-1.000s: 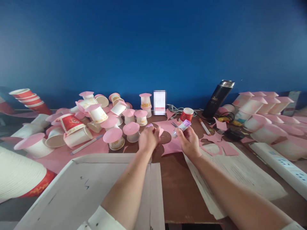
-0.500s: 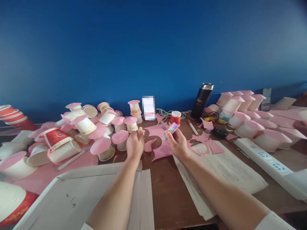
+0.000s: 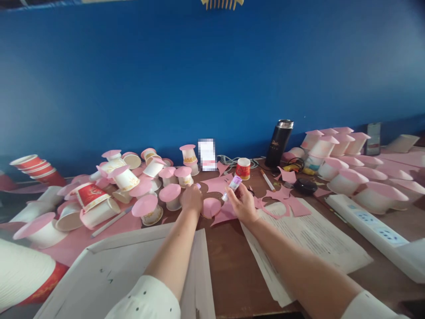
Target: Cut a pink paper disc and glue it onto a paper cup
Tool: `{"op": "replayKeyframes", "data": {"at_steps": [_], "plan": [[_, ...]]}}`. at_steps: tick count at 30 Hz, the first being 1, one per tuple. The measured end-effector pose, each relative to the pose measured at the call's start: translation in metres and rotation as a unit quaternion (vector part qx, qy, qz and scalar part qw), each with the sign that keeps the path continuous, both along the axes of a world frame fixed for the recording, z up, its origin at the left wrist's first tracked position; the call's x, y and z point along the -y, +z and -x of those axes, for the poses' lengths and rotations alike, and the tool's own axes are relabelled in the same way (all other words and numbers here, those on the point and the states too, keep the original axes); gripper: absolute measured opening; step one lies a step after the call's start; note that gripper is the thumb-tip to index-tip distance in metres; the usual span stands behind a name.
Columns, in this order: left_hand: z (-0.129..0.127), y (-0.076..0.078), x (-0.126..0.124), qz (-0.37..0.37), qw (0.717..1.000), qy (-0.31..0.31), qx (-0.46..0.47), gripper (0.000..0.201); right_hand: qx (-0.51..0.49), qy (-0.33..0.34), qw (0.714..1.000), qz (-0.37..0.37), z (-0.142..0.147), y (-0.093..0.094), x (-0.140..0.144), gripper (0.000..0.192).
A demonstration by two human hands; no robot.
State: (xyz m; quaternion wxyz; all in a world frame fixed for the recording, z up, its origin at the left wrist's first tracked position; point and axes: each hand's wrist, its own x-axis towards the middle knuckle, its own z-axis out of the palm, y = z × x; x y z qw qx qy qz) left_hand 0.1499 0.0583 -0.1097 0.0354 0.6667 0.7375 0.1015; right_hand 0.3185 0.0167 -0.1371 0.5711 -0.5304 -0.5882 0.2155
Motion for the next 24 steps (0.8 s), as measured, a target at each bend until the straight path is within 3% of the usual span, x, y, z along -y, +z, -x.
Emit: {"op": "replayKeyframes", "data": {"at_steps": [3, 6, 9, 13, 20, 24], "plan": [[-0.001, 0.003, 0.003, -0.016, 1.0, -0.003, 0.005, 0.022, -0.044, 0.013, 0.999, -0.002, -0.001, -0.002, -0.002, 0.031], [-0.002, 0.011, 0.017, -0.066, 0.995, -0.043, 0.068, 0.022, -0.108, 0.032, 0.994, -0.006, -0.001, 0.0, -0.004, 0.034], [0.001, 0.012, 0.035, -0.133, 0.969, -0.117, 0.17, 0.026, -0.171, 0.049, 0.984, -0.002, -0.001, 0.005, -0.003, 0.037], [0.009, 0.0, 0.05, -0.178, 0.934, -0.172, 0.257, 0.024, -0.246, 0.096, 0.964, -0.002, 0.001, 0.012, 0.002, 0.035], [0.007, -0.006, 0.049, -0.189, 0.937, -0.213, 0.2, 0.025, -0.241, 0.15, 0.958, -0.024, 0.008, 0.013, 0.007, 0.029], [0.005, -0.006, 0.05, -0.2, 0.934, -0.224, 0.194, 0.025, -0.206, 0.143, 0.968, -0.027, 0.007, 0.008, 0.006, 0.026]]}}
